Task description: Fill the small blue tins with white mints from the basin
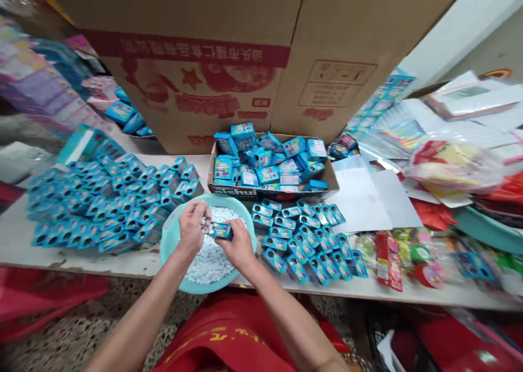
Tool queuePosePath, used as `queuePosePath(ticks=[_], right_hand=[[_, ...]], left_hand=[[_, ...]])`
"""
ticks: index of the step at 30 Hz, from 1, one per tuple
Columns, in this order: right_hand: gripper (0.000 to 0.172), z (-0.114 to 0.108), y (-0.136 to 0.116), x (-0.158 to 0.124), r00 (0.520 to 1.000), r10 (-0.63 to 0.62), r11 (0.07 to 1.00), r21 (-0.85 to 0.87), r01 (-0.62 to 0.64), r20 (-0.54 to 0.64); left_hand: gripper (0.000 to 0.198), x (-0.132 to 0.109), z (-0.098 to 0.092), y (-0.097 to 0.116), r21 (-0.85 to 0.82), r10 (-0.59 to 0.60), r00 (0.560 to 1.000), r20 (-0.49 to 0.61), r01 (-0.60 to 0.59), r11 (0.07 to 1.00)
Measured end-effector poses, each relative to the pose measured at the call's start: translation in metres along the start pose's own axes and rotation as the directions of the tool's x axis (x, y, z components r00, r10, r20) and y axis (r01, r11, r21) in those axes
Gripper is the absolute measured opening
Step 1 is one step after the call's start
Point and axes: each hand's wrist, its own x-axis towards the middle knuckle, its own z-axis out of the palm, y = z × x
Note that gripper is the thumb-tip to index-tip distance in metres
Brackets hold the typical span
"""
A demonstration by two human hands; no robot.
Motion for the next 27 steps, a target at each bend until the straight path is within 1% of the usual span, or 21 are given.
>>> queuePosePath(ticks=[4, 6, 10, 13, 15, 19, 23, 27], right_hand=[[0.028, -0.004, 0.006, -0.004, 0.999, 0.039, 0.997, 0.062, -0.041, 0.03], [0.029, -0.006, 0.008, -0.008, 0.999, 0.036, 0.993, 0.113, -0.038, 0.019], [0.027, -0.015, 0.012, -0.009, 0.999, 0.05, 0.987, 0.151, -0.05, 0.008], [0.026, -0.024, 0.01, -0.006, 1.0, 0.019, 0.99, 0.141, -0.02, 0.008], [0.024, -0.03, 0.008, -0.004, 1.0, -0.018, 0.993, 0.118, 0.015, 0.025], [0.024, -0.037, 0.007, -0.001, 0.995, -0.072, 0.993, 0.099, 0.065, 0.069], [0.027, -0.039, 0.007, 0.0, 0.989, -0.075, 0.988, 0.142, 0.057, 0.128], [0.031, -0.039, 0.011, -0.001, 0.986, -0.032, 0.976, 0.217, -0.004, 0.163]], left_hand=[[0.034, -0.002, 0.006, 0.001, -0.052, -0.056, 0.998, 0.024, 0.057, 0.997], [0.034, -0.004, 0.009, 0.004, -0.087, -0.04, 0.999, 0.004, 0.04, 0.995], [0.038, -0.008, 0.016, 0.007, -0.038, -0.055, 0.998, -0.032, 0.054, 0.998], [0.039, -0.012, 0.022, 0.009, -0.024, -0.017, 0.999, -0.043, 0.016, 1.0], [0.041, -0.013, 0.025, 0.01, -0.028, 0.002, 0.998, -0.068, -0.004, 1.0], [0.044, -0.017, 0.029, 0.005, -0.055, -0.017, 0.987, -0.159, 0.009, 0.998], [0.041, -0.025, 0.033, 0.005, -0.033, -0.021, 0.992, -0.124, 0.017, 0.999], [0.04, -0.029, 0.03, 0.015, -0.068, 0.031, 0.988, -0.15, -0.042, 0.997]])
